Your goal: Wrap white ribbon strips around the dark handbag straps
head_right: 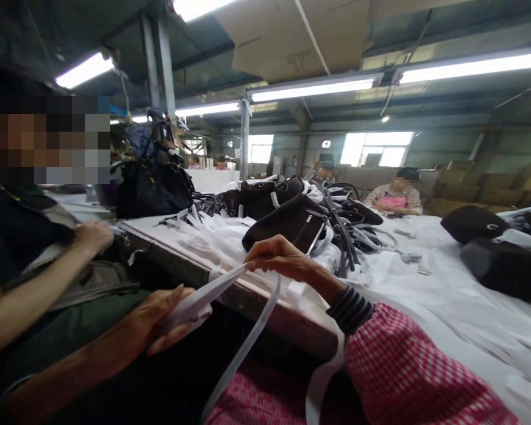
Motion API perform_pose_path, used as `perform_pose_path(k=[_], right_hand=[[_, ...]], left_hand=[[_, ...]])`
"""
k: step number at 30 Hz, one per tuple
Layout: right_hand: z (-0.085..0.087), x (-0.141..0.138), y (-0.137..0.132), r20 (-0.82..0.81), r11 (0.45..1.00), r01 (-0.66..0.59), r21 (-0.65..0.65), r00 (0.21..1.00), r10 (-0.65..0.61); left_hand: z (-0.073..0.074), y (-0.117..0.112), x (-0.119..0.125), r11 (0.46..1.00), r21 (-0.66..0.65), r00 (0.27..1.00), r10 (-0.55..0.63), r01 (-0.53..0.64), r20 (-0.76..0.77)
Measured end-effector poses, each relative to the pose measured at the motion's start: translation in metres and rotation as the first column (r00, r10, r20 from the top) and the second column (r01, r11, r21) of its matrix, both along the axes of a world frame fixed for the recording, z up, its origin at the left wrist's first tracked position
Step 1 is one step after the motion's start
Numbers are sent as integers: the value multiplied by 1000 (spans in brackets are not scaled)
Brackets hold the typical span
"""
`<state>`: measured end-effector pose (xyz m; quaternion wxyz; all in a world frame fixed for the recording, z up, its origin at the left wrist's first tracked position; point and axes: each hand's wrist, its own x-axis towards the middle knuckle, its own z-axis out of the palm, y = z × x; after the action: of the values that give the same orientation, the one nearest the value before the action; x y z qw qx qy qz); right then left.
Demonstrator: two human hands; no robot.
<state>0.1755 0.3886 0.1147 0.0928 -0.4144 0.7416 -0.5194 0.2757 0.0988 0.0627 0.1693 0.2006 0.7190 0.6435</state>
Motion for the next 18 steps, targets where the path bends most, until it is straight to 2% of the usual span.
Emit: perform_pose_path(k=[4,7,10,13,15,18], right_hand=[[-23,6,-11,36,1000,15,-19,999,-14],[-54,22,-35,138,988,28,-153,990,-7],[-85,40,-68,303,926,46,-374,950,76],[-110,54,-95,413,825,166,-541,906,89],[-123,62,-106,434,754,244,-609,899,60],[-138,73,-116,395,729,317,-606,916,-69]], left_hand=[[10,13,8,990,136,999,-25,20,36],[16,19,6,946,322,996,14,-43,92],[20,21,1,888,450,995,70,-97,77],[21,20,-3,854,510,994,105,-108,35],[22,21,-4,836,535,991,132,-121,17],[26,25,-6,851,511,989,147,-118,-16]])
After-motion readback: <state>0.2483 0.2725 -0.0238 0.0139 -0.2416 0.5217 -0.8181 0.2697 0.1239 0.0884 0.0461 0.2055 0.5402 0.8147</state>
